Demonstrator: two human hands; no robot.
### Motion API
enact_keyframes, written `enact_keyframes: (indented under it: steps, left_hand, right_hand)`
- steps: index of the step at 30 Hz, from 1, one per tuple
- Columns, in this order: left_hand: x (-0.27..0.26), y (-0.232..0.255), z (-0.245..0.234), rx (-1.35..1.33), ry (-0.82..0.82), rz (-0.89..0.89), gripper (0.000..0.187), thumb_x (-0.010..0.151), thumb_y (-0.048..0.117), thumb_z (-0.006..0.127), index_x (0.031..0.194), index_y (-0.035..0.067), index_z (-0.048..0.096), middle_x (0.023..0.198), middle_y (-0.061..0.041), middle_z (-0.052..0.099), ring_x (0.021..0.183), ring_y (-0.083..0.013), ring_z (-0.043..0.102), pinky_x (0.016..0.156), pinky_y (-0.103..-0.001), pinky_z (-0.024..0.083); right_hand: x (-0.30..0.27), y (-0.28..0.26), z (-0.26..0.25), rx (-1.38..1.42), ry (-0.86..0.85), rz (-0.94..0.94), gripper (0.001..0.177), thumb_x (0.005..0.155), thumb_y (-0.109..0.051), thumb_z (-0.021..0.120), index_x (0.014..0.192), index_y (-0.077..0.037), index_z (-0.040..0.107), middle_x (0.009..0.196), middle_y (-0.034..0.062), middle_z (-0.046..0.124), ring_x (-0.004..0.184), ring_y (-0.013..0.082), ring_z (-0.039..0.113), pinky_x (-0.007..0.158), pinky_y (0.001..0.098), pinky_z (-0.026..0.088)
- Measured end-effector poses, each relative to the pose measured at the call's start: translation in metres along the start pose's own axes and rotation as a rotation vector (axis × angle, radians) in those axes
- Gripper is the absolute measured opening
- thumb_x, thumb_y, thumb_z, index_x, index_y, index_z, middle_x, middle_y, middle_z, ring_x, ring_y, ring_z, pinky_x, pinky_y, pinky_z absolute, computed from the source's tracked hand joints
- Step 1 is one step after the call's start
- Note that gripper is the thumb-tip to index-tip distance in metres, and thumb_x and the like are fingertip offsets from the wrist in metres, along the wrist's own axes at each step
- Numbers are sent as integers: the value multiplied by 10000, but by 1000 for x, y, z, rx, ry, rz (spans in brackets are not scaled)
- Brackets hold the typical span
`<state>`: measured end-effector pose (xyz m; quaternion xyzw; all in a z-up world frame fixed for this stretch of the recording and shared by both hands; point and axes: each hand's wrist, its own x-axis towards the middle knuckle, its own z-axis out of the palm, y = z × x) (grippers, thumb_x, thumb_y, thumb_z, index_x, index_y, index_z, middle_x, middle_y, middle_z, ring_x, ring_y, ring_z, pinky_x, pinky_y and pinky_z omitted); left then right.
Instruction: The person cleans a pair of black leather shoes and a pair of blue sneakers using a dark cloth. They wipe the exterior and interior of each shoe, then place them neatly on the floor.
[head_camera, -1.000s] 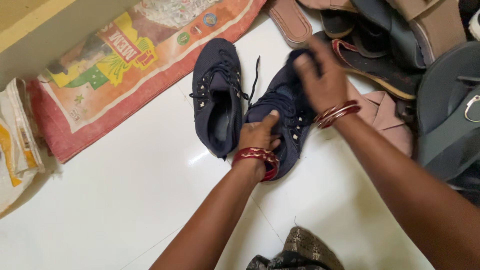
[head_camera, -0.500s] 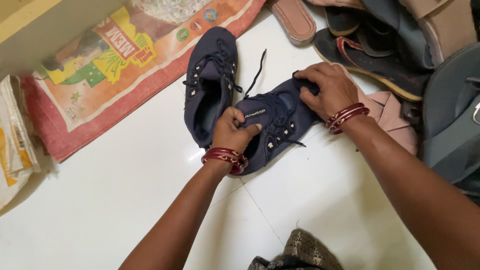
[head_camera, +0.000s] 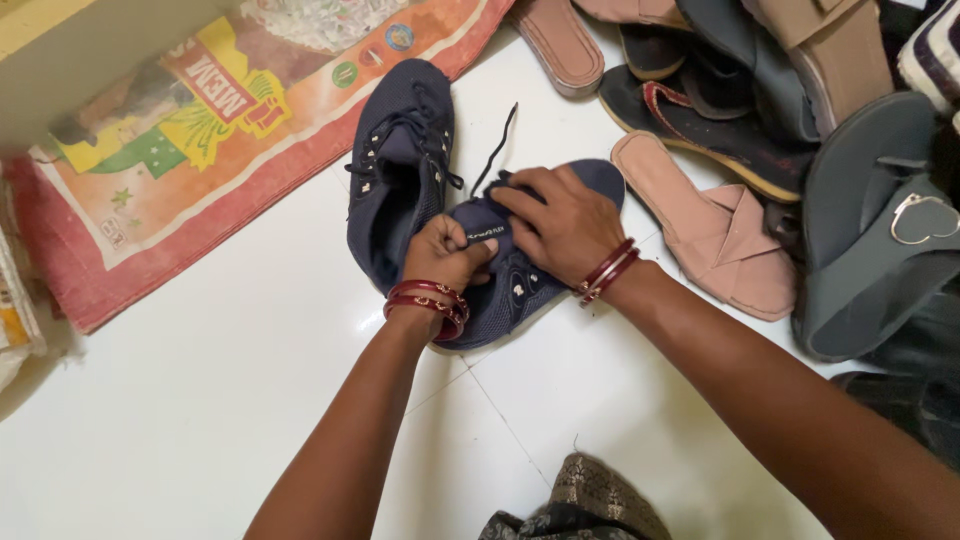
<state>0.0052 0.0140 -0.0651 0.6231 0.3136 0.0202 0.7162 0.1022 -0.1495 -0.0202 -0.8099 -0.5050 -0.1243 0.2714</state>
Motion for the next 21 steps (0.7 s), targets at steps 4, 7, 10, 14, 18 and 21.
enact_keyframes:
  steps: [4, 7, 10, 14, 18, 21]
  left_hand:
    - [-2, 4, 2, 14, 4, -12, 359, 803, 38, 796, 795, 117, 446, 750, -15, 613, 633, -109, 656, 557, -246, 593]
    - [-4, 6, 0, 40, 14, -11, 370, 813, 52, 814, 786, 109, 449, 728, -8, 574, 616, -117, 626, 554, -245, 578]
    - [-6, 7, 1, 45, 33, -14, 367, 808, 46, 817, 775, 112, 458, 711, -4, 569, 607, -119, 621, 551, -246, 576]
    - [-3, 7, 1, -8, 35, -21, 369, 792, 25, 806, 765, 118, 450, 707, 6, 586, 621, -100, 644, 551, -248, 599]
    - [-2, 3, 1, -10, 26, 3, 374, 801, 25, 806, 771, 124, 447, 707, 7, 574, 618, -92, 626, 539, -246, 590]
    - [-4, 0, 0, -33, 9, 8, 370, 806, 22, 794, 769, 128, 441, 709, 13, 582, 622, -83, 630, 538, -237, 586]
  right_hand:
    - [-24, 15, -4, -95, -39, 63, 347, 814, -145, 753, 1160, -173, 749, 1188, 35, 681, 978, 259, 654, 742, 386, 567]
    - [-37, 27, -11, -153, -33, 200, 310, 826, -164, 744, 1134, -200, 754, 1153, 26, 678, 1027, 267, 660, 790, 403, 564]
    - [-34, 37, -19, -135, 17, 356, 285, 857, -169, 725, 1141, -164, 749, 1128, 73, 671, 1041, 292, 651, 817, 423, 549]
    - [-8, 36, -17, -20, 145, 312, 314, 905, -171, 712, 1215, -118, 712, 1137, 92, 676, 1057, 302, 644, 884, 429, 545]
    - [5, 8, 6, 67, 28, 143, 386, 842, -166, 726, 1228, -161, 715, 1136, 55, 682, 1022, 298, 646, 837, 421, 552]
    - [3, 6, 14, 8, -52, 101, 383, 825, -165, 736, 1207, -200, 732, 1175, 34, 677, 1014, 285, 647, 793, 411, 558]
